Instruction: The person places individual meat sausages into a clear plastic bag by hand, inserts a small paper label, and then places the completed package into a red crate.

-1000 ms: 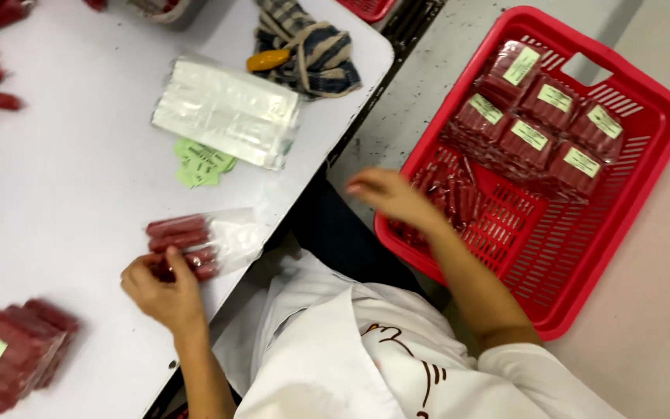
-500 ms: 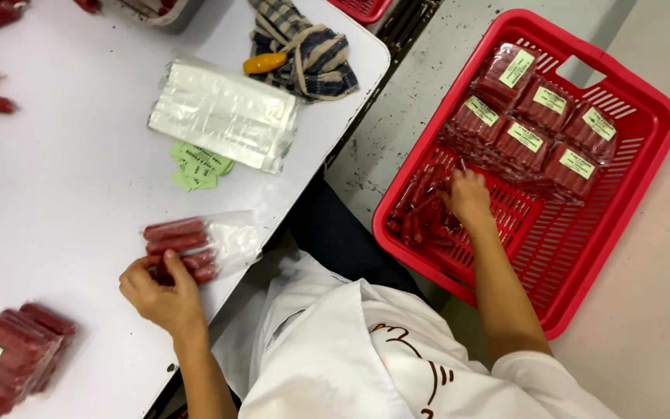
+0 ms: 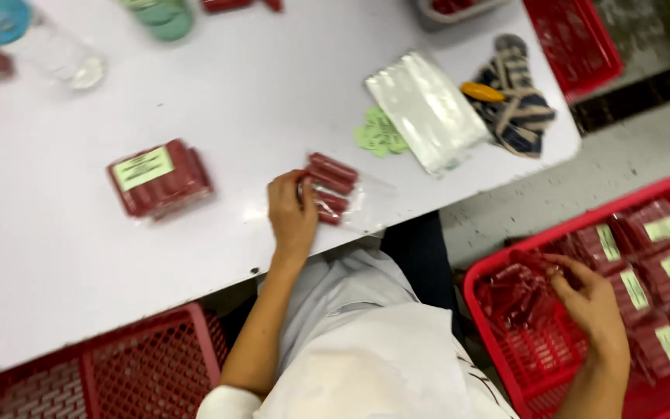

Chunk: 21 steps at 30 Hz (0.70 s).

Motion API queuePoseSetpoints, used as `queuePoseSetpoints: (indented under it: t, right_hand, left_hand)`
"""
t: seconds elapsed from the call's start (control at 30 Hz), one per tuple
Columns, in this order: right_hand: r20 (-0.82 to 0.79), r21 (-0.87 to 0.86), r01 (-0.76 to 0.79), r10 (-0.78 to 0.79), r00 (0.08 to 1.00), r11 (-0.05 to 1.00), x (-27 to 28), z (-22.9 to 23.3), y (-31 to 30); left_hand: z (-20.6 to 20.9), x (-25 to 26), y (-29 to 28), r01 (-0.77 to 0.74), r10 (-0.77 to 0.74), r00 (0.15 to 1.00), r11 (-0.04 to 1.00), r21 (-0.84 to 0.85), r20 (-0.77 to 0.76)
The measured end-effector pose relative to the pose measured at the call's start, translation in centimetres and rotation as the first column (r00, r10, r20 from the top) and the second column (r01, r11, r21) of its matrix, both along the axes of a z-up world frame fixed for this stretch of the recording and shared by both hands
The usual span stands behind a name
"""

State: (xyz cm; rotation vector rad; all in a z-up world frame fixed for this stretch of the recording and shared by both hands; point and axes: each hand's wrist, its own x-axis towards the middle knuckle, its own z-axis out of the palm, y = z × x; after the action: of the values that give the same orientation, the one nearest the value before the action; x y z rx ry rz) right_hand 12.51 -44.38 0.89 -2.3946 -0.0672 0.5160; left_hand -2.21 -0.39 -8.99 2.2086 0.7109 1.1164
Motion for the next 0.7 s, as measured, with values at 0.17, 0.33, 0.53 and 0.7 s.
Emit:
queuePoseSetpoints:
  t: [0.17, 0.33, 0.53, 0.7]
  right_hand:
    - [0.107, 0.402, -0.141, 0.106, 0.989, 0.905, -1.9, -3.3, 12.1]
    - [0.237, 0.456, -0.523, 0.468, 0.851, 0.72, -3.6, -5.7, 25.4]
    - [0.413, -0.011, -0.744, 0.68, 0.606, 0.669, -4.6, -2.0, 27.7]
    - [0.645, -0.035, -0.768, 0.602, 0.472, 0.64, -4.2, -9.6, 29.7]
  left_hand:
    - [1.3, -0.8, 0.7, 0.038, -0.05, 0.997, 0.978, -0.206, -0.05]
    - [0.2, -1.1, 1.5, 0.048, -0.08, 0.992, 0.955, -0.293, -0.099]
    - [1.1, -2.4, 2.1, 0.074, -0.173, 0.967, 0.891, -0.448, -0.185]
    - [-1.0, -1.1, 3.2, 0.094, -0.216, 0.948, 0.892, -0.443, -0.234]
